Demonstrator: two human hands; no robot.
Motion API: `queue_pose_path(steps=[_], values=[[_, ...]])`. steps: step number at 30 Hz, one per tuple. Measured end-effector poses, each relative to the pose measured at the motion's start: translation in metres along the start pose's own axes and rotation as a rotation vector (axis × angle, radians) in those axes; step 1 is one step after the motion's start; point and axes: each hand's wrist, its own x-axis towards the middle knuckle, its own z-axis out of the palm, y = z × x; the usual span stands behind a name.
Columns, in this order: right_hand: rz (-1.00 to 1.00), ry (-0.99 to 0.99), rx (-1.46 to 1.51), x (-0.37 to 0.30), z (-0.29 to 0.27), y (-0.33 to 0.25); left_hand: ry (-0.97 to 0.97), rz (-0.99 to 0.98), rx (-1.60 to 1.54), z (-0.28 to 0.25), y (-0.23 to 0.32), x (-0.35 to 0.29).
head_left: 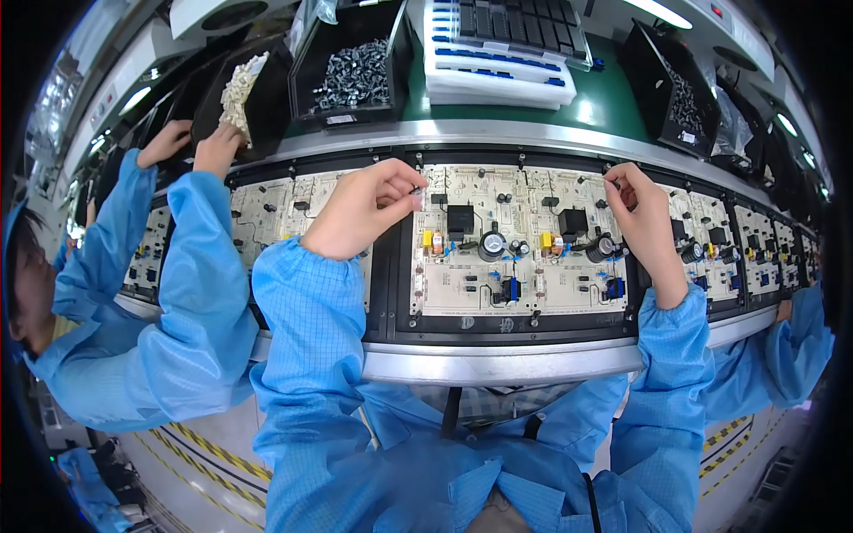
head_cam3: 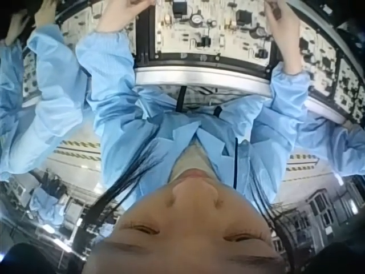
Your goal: Manually placing components onto printed circuit boards at an assembly station.
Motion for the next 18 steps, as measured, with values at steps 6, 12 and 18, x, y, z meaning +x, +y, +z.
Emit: queue_pose_path(steps=[6,12,18], values=[[-0.03,-0.007,0.007,-0.003,0.0,-0.004,0.079,0.079,-0.139,0.016,-0.005,0.009],[-0.054,-0.015,0.013,-0.004,-0.002,-0.004,0.135,0.035,-0.174,0.029,-0.016,0.014],[-0.041,-0.004,0.012,-0.003,-0.006,0.0,0.09,0.115,-0.392,0.041,0.006,0.026]])
